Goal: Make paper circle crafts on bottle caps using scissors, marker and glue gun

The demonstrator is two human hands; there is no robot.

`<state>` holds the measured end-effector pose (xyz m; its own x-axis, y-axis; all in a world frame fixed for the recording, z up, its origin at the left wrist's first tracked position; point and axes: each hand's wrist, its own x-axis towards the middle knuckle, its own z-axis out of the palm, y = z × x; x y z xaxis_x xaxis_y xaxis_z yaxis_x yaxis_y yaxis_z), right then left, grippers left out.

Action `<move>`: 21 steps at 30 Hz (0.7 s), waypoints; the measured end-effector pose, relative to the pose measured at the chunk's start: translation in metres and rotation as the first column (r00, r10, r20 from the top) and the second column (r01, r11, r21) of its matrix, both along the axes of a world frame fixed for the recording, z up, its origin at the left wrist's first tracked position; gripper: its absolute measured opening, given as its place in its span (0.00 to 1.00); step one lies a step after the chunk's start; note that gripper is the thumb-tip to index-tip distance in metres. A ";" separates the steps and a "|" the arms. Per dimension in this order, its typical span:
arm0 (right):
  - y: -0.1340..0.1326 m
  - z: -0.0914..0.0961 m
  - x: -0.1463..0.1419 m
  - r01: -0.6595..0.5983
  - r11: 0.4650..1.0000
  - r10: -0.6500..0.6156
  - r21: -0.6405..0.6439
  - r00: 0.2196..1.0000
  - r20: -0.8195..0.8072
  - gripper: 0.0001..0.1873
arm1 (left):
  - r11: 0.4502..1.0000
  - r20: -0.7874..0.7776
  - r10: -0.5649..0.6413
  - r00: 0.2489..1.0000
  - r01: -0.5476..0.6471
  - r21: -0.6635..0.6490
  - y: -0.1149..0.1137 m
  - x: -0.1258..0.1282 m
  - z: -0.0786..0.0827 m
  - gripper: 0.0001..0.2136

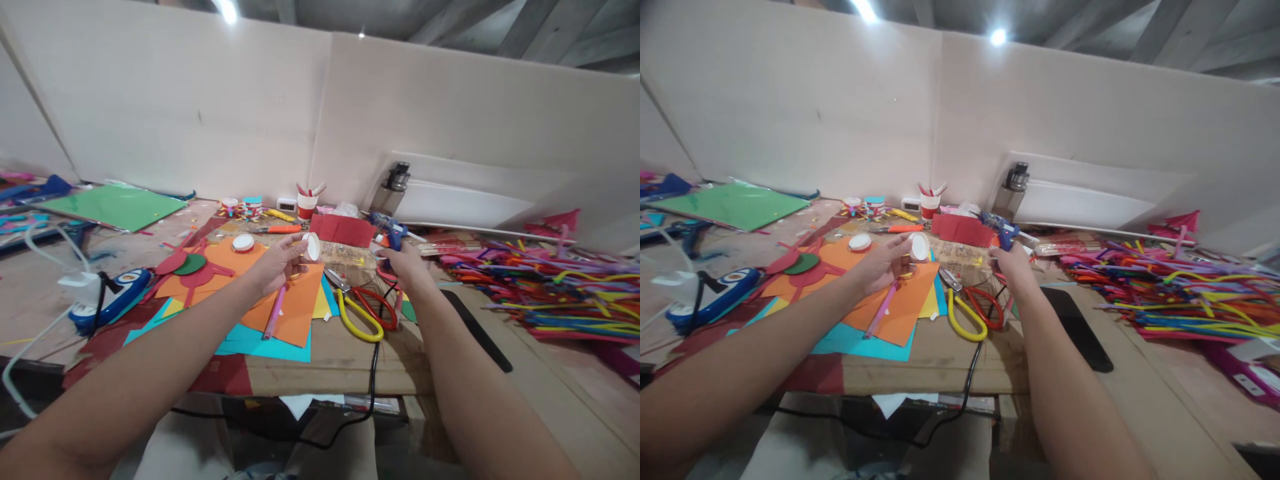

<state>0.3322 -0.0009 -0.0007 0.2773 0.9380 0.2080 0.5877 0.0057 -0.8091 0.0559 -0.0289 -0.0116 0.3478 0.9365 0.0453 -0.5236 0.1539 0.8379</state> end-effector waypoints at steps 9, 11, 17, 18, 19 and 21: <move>-0.033 0.018 -0.031 -0.184 0.953 0.285 0.242 0.817 -0.501 0.14 | 0.998 0.028 0.049 0.998 -0.050 0.025 0.011 -0.005 -0.004 0.19; -0.037 0.017 -0.035 -0.214 0.947 0.312 0.240 0.792 -0.524 0.16 | 0.997 0.027 0.055 0.998 -0.057 0.052 0.012 -0.007 -0.003 0.19; -0.054 0.015 -0.054 -0.451 0.857 0.512 0.250 0.802 -0.307 0.14 | 0.993 0.056 0.079 0.995 -0.084 0.088 0.007 -0.008 0.006 0.21; -0.056 0.014 -0.056 -0.466 0.844 0.529 0.265 0.803 -0.273 0.14 | 0.992 0.060 0.078 0.995 -0.083 0.090 0.006 -0.008 0.007 0.21; -0.058 0.013 -0.058 -0.472 0.837 0.536 0.277 0.809 -0.241 0.14 | 0.992 0.064 0.076 0.995 -0.082 0.092 0.005 -0.008 0.007 0.21; -0.059 0.009 -0.060 -0.475 0.834 0.529 0.281 0.833 -0.162 0.14 | 0.992 0.069 0.073 0.995 -0.079 0.094 0.005 -0.007 0.007 0.21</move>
<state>0.2722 -0.0600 0.0079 -0.1551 0.8961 0.4158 0.2576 0.4430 -0.8587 0.0485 -0.0239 -0.0047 0.2693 0.9502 0.1570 -0.5844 0.0317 0.8108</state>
